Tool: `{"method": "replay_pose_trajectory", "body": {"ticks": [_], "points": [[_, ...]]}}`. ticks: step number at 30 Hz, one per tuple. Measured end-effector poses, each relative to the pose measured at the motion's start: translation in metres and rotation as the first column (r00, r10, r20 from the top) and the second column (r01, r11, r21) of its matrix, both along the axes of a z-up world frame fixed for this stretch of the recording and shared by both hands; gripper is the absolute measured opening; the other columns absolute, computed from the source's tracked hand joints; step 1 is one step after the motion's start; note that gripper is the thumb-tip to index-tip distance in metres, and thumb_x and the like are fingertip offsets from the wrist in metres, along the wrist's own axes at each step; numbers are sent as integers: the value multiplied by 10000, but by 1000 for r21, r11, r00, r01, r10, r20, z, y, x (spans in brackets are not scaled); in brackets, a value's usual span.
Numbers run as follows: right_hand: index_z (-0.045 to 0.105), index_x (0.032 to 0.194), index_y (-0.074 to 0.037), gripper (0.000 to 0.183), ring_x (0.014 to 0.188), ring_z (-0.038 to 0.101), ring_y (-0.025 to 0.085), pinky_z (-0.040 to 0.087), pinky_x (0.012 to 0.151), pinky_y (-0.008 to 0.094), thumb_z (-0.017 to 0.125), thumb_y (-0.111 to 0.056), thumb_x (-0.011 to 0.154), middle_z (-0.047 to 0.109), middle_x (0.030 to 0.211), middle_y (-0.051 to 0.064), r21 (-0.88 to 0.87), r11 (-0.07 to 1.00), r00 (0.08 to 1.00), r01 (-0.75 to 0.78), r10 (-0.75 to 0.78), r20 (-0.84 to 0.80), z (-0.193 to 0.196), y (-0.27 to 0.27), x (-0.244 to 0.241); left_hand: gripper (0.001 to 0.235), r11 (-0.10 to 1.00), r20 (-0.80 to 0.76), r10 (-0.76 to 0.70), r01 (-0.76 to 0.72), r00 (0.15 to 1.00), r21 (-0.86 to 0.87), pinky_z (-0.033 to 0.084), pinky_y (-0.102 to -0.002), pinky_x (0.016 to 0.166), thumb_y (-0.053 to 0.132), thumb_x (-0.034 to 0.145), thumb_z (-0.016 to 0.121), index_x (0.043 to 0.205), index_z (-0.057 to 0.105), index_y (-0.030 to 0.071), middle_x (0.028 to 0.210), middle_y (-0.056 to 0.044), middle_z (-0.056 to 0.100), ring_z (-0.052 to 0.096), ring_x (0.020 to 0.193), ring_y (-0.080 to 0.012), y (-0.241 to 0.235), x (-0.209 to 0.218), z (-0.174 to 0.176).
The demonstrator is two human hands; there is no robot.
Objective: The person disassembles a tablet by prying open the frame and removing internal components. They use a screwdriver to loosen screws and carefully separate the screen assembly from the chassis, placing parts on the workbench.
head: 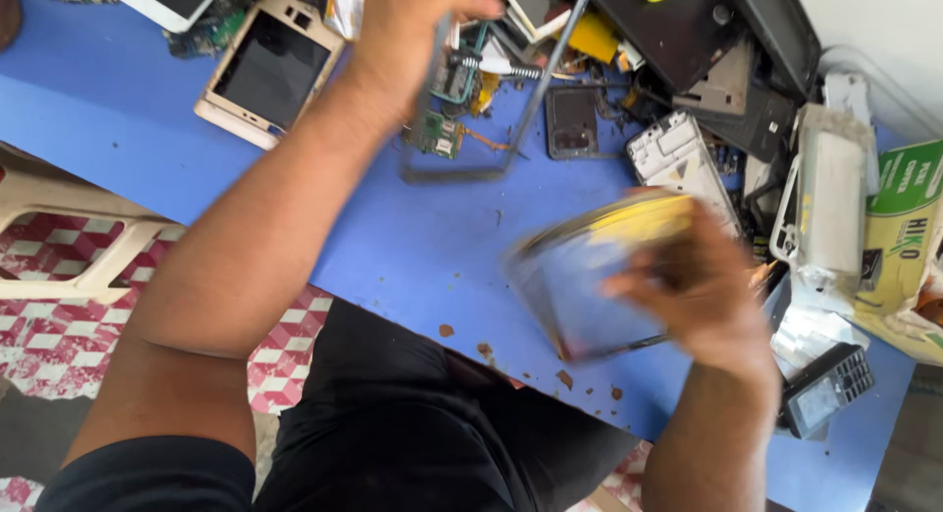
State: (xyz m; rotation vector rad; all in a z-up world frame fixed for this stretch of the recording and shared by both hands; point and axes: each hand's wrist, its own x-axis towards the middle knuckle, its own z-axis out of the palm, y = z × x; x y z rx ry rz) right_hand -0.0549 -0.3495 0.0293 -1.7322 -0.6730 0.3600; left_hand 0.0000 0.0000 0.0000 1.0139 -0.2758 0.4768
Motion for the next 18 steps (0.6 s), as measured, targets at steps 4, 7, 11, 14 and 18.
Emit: {"method": "replay_pose_trajectory", "body": {"ticks": [4,7,11,14,18], "points": [[531,1351,40,220,774,642,194,578,609,313,629,-30,1167,651,1065,162,620,733,959,281,-237,-154,-6,-23,26,305,956,-35,-282,277,959,-99,586,-456,1049,-11,808,507,1095,556,79,1491,-93,477,588,1209,-203,-36,-23,1],[477,1502,5,414,821,680,203,548,562,281,627,-155,1151,685,1181,192,591,713,890,377,-456,-17,-6,-18,31,251,876,-29,-455,441,890,-194,547,-422,1094,27,840,498,1076,509,109,1623,-74,443,537,1379,-144,-65,-37,3],[406,1524,11,566,976,638,185,564,627,252,670,-267,1107,595,1409,198,370,842,802,394,-511,309,-5,22,5,274,917,-123,-399,395,909,-58,500,-416,1114,131,983,587,1234,480,138,1599,35,388,480,1399,-128,-95,-52,12],[282,1580,-6,834,1218,601,236,584,848,285,788,-254,965,468,1552,198,98,948,776,304,-306,552,-3,56,-24,404,926,-214,-355,373,910,49,519,-422,1077,296,1049,549,1388,400,136,1186,-78,453,474,1153,-181,-105,-63,11],[434,1534,-108,913,1293,516,372,461,1110,516,907,-220,761,415,1564,232,-217,910,562,354,-22,827,9,74,-31,377,898,-19,-433,429,901,-95,469,-394,1181,387,1166,430,1326,410,46,1304,-111,561,545,1299,-173,-104,-63,5]]}}
